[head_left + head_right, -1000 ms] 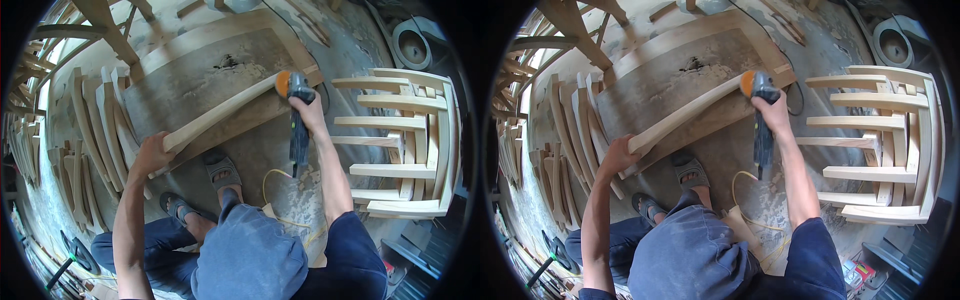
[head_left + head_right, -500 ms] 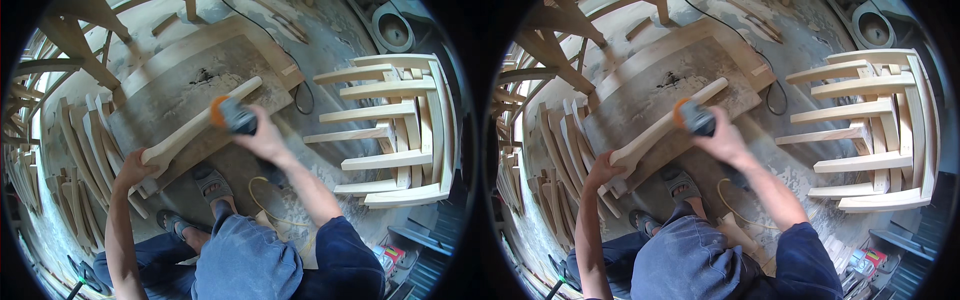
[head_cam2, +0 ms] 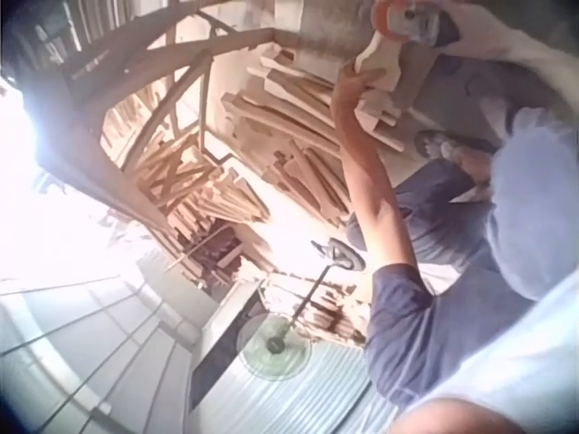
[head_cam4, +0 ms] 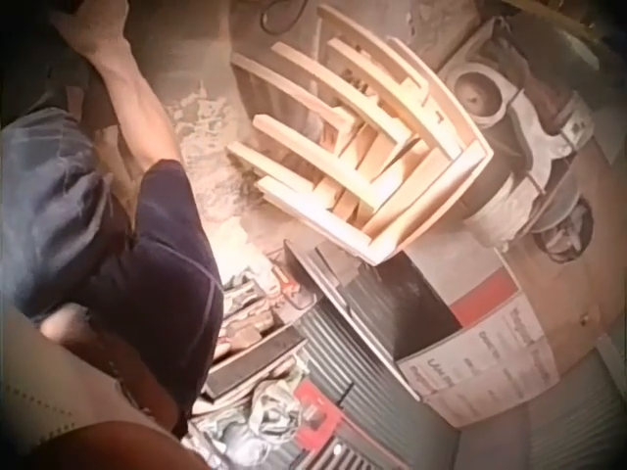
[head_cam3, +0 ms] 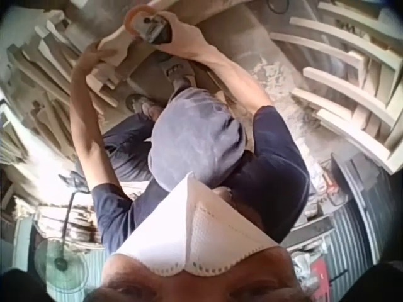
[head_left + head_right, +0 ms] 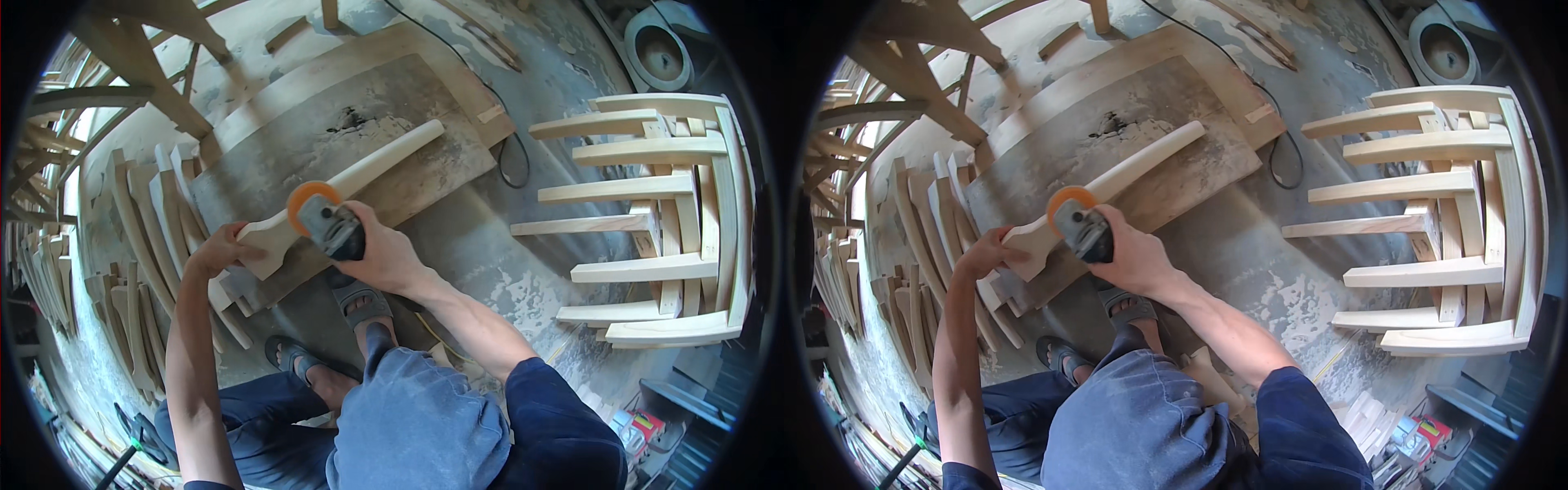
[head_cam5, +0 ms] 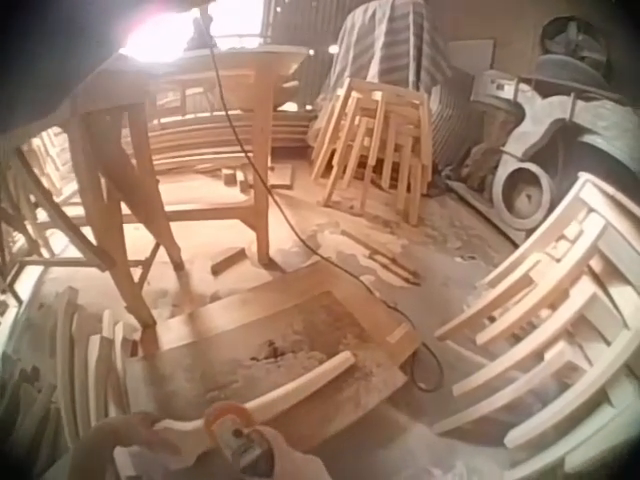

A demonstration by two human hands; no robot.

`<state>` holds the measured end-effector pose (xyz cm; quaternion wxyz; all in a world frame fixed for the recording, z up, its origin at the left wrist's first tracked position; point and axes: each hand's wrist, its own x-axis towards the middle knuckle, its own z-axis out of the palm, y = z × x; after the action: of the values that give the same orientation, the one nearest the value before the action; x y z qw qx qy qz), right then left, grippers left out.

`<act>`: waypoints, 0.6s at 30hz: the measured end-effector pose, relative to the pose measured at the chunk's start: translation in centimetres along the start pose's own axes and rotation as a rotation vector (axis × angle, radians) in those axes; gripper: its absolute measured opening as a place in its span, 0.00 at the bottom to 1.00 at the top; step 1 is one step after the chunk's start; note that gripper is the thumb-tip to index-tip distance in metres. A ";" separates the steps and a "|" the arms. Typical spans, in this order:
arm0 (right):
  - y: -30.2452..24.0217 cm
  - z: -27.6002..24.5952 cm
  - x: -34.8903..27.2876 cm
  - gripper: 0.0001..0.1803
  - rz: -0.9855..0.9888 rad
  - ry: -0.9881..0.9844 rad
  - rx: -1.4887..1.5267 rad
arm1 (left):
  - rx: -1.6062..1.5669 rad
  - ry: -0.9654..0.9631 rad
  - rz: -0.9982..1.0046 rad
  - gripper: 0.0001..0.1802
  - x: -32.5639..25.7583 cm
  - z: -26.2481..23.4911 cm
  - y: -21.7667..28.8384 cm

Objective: The person sands wooden chair legs using an angle grinder with a sanding disc, turning each leg over to grind and smooth its different edges and surfaces.

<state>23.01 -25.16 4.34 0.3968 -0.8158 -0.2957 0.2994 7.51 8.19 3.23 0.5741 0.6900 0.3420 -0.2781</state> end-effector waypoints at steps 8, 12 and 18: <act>7.1 -11.8 3.5 0.48 0.190 0.460 0.091 | 0.043 -0.042 0.034 0.40 0.9 -1.0 -0.9; 11.0 -18.0 4.9 0.34 0.218 0.513 0.279 | 0.313 0.133 0.214 0.48 -0.3 0.6 -0.8; 10.1 -11.3 -2.1 0.42 0.206 0.496 0.446 | 0.744 0.705 0.403 0.73 -1.9 6.4 -3.5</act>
<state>32.33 -37.20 2.25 0.5928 -0.7825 -0.0335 0.1876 3.65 2.03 1.42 0.1840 0.9496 0.2532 -0.0169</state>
